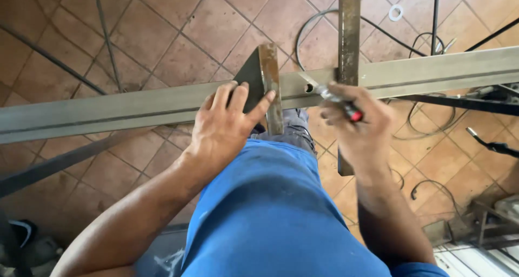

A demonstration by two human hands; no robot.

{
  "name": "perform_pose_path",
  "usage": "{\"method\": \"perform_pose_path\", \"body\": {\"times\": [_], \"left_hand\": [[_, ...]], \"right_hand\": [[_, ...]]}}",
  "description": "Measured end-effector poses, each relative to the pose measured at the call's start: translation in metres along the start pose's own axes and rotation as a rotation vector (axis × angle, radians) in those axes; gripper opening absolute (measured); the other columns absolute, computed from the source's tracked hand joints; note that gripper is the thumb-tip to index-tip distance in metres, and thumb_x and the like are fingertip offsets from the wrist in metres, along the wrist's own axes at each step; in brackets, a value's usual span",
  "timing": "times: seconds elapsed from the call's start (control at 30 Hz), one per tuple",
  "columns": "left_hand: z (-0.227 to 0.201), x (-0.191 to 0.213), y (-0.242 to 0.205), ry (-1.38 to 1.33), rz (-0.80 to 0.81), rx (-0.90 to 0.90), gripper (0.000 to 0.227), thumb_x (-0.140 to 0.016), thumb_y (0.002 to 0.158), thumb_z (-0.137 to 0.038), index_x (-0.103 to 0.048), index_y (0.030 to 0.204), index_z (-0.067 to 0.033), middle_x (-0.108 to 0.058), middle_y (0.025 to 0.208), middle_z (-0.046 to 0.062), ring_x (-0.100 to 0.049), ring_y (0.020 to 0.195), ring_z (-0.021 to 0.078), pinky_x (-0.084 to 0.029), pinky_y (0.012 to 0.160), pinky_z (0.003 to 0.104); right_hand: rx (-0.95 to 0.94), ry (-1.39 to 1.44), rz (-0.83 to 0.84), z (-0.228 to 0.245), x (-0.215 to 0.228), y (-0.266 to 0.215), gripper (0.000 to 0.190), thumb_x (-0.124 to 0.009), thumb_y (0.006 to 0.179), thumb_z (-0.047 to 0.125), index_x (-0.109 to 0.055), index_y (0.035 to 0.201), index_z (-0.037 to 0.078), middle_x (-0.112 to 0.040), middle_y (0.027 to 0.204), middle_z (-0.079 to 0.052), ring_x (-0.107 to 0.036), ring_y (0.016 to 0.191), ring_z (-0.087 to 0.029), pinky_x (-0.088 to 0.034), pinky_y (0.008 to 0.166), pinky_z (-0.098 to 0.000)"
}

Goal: Marking a metal beam using a square and a scribe for layout

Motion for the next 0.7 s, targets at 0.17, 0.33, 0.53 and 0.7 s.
{"method": "perform_pose_path", "body": {"times": [0.17,0.33,0.53,0.7], "left_hand": [[-0.001,0.001,0.003,-0.007,0.031,-0.023,0.056,-0.065,0.095,-0.019,-0.054,0.147,-0.0367,-0.06,0.13,0.011,-0.059,0.115,0.0307,-0.059,0.084,0.042],[0.001,-0.002,0.003,-0.045,0.062,-0.004,0.055,-0.063,0.096,-0.022,-0.054,0.148,-0.0359,-0.061,0.133,0.013,-0.059,0.119,0.0314,-0.058,0.087,0.043],[0.0,-0.001,0.003,-0.013,-0.001,-0.012,0.055,-0.066,0.097,-0.019,-0.054,0.148,-0.0374,-0.061,0.13,0.012,-0.06,0.115,0.0305,-0.059,0.085,0.041],[0.0,0.005,0.005,0.015,-0.039,-0.004,0.049,-0.064,0.098,-0.023,-0.058,0.144,-0.0376,-0.062,0.127,0.01,-0.06,0.113,0.0287,-0.059,0.083,0.039]], "right_hand": [[0.012,-0.315,0.007,-0.006,-0.02,-0.001,0.015,-0.077,0.095,0.009,-0.07,0.107,0.004,-0.075,0.1,-0.008,-0.072,0.082,-0.018,-0.055,0.071,-0.0304],[0.099,-0.391,0.052,-0.006,-0.037,0.0,0.012,-0.075,0.098,0.013,-0.069,0.106,0.007,-0.077,0.106,-0.003,-0.076,0.094,-0.021,-0.056,0.078,-0.0334],[0.081,-0.378,0.172,-0.007,-0.043,0.003,0.014,-0.073,0.098,0.012,-0.065,0.105,0.003,-0.074,0.102,-0.007,-0.073,0.089,-0.024,-0.056,0.077,-0.0354],[0.082,-0.421,0.279,-0.013,-0.042,-0.005,0.013,-0.069,0.096,0.018,-0.062,0.096,0.007,-0.065,0.081,-0.005,-0.064,0.065,-0.024,-0.049,0.061,-0.0388]]}}
Point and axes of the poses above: each hand's wrist, its own y-axis towards the middle knuckle, its own x-axis out of the back of the hand, z = x × y, the point moved 9 cm from there along y, towards the middle knuckle
